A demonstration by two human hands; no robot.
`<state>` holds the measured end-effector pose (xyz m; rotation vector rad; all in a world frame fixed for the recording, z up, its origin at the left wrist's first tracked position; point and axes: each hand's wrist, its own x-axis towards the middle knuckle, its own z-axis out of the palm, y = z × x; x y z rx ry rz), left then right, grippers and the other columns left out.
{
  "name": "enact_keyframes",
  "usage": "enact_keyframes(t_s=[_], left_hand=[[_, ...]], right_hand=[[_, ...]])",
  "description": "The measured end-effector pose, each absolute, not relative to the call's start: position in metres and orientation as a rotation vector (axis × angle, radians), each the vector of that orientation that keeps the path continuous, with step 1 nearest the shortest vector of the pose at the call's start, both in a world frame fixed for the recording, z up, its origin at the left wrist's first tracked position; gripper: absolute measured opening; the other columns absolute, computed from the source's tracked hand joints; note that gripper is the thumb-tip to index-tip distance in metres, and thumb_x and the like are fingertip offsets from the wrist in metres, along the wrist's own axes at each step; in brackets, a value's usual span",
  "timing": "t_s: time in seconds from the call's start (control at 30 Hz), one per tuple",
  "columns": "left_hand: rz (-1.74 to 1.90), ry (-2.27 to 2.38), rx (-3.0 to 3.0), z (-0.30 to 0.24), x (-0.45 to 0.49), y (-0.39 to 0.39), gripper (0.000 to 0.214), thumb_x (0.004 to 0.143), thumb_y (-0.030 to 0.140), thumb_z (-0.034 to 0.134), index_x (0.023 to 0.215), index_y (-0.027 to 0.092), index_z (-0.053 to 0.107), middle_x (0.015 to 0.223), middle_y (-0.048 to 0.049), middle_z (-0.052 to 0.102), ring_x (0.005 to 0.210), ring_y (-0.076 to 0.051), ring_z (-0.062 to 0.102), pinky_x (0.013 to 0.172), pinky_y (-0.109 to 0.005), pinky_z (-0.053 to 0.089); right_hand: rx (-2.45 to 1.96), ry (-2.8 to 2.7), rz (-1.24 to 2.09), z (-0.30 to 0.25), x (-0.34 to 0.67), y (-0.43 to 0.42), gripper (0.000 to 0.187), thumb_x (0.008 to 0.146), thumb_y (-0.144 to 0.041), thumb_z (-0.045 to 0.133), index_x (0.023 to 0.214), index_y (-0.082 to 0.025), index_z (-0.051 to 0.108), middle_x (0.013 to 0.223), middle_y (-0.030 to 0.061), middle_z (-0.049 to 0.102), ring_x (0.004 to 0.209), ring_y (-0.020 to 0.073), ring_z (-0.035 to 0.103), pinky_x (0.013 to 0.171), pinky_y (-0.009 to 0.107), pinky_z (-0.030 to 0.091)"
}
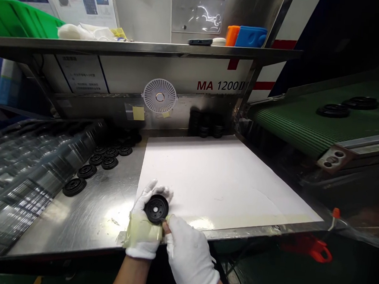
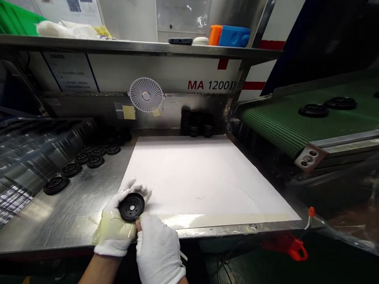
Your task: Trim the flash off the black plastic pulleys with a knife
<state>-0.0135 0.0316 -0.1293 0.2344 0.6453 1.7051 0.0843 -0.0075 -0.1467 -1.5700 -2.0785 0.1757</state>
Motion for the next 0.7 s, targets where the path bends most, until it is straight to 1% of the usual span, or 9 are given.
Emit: enact_keyframes(t_s=[0.07,0.1,0.2,0.33,0.47,0.53,0.6,0.63,0.7], left_hand=[[1.567,0.598,0.234,-0.129,-0.018,0.030,0.036,0.074,0.017,0.051,0.109,0.011,0.058,0.092,-0.0136,0.062,0.089,-0.027,0.060,0.076,-0.046,0.050],[1.523,0.579,0.231,-0.128,-0.019,0.030,0.036,0.073,0.018,0.051,0.107,0.011,0.058,0.088,-0.0127,0.062,0.084,-0.026,0.060,0.073,-0.046,0.051],[1.550,0.580,0.202,-0.126,-0.016,0.032,0.023,0.073,0.017,0.055,0.095,0.012,0.062,0.069,-0.0038,0.057,0.067,-0.016,0.057,0.068,-0.035,0.051],[1.656,0.599,0.171,-0.126,-0.007,0.036,0.012,0.073,0.015,0.061,0.085,0.015,0.062,0.066,0.0006,0.053,0.063,-0.011,0.053,0.065,-0.027,0.050],[1.776,0.641,0.227,-0.128,-0.006,0.033,0.017,0.074,0.014,0.059,0.090,0.016,0.062,0.071,-0.0002,0.057,0.071,-0.013,0.057,0.076,-0.031,0.051],[1.733,0.658,0.237,-0.128,-0.009,0.030,0.024,0.074,0.014,0.056,0.097,0.014,0.062,0.082,-0.0063,0.061,0.084,-0.020,0.060,0.080,-0.038,0.050],[1.628,0.651,0.202,-0.128,-0.011,0.027,0.029,0.074,0.016,0.053,0.101,0.012,0.061,0.089,-0.0114,0.062,0.090,-0.026,0.059,0.077,-0.045,0.050],[1.595,0.634,0.185,-0.127,-0.012,0.026,0.029,0.074,0.017,0.052,0.101,0.012,0.061,0.087,-0.0112,0.062,0.088,-0.026,0.060,0.075,-0.045,0.051],[1.596,0.589,0.179,-0.127,-0.011,0.025,0.025,0.074,0.017,0.053,0.097,0.013,0.062,0.077,-0.0061,0.060,0.077,-0.020,0.059,0.071,-0.039,0.052]], right_hand=[[-1.568,-2.076,0.154,-0.144,0.089,-0.004,0.016,0.088,-0.026,0.039,0.078,-0.027,0.052,0.064,-0.0027,0.060,0.054,0.0174,0.055,0.051,0.031,0.021],[-1.572,-2.078,0.146,-0.144,0.092,-0.003,0.015,0.087,-0.025,0.039,0.080,-0.026,0.052,0.066,-0.0023,0.061,0.055,0.0178,0.056,0.051,0.031,0.021],[-1.599,-2.097,0.141,-0.144,0.096,-0.001,0.015,0.088,-0.025,0.039,0.083,-0.026,0.053,0.067,-0.0017,0.061,0.057,0.0185,0.056,0.052,0.031,0.022],[-1.607,-2.088,0.153,-0.150,0.092,-0.006,0.014,0.086,-0.023,0.041,0.079,-0.026,0.052,0.065,-0.0021,0.061,0.055,0.0178,0.055,0.051,0.030,0.020],[-1.574,-2.063,0.178,-0.150,0.087,-0.008,0.016,0.087,-0.025,0.039,0.077,-0.026,0.051,0.062,-0.0024,0.061,0.053,0.0165,0.054,0.050,0.030,0.020],[-1.555,-2.072,0.158,-0.149,0.089,-0.007,0.017,0.087,-0.026,0.039,0.076,-0.025,0.051,0.061,-0.0022,0.060,0.053,0.0166,0.054,0.050,0.030,0.020],[-1.545,-2.072,0.143,-0.146,0.092,-0.005,0.016,0.087,-0.024,0.039,0.078,-0.025,0.052,0.063,-0.0019,0.061,0.054,0.0168,0.055,0.051,0.030,0.021],[-1.545,-2.069,0.139,-0.146,0.094,-0.004,0.015,0.087,-0.023,0.039,0.080,-0.025,0.053,0.065,-0.0016,0.062,0.055,0.0169,0.056,0.052,0.030,0.022],[-1.558,-2.069,0.130,-0.145,0.097,-0.004,0.015,0.087,-0.023,0.039,0.083,-0.025,0.053,0.068,-0.0013,0.063,0.056,0.0173,0.056,0.052,0.030,0.023]])
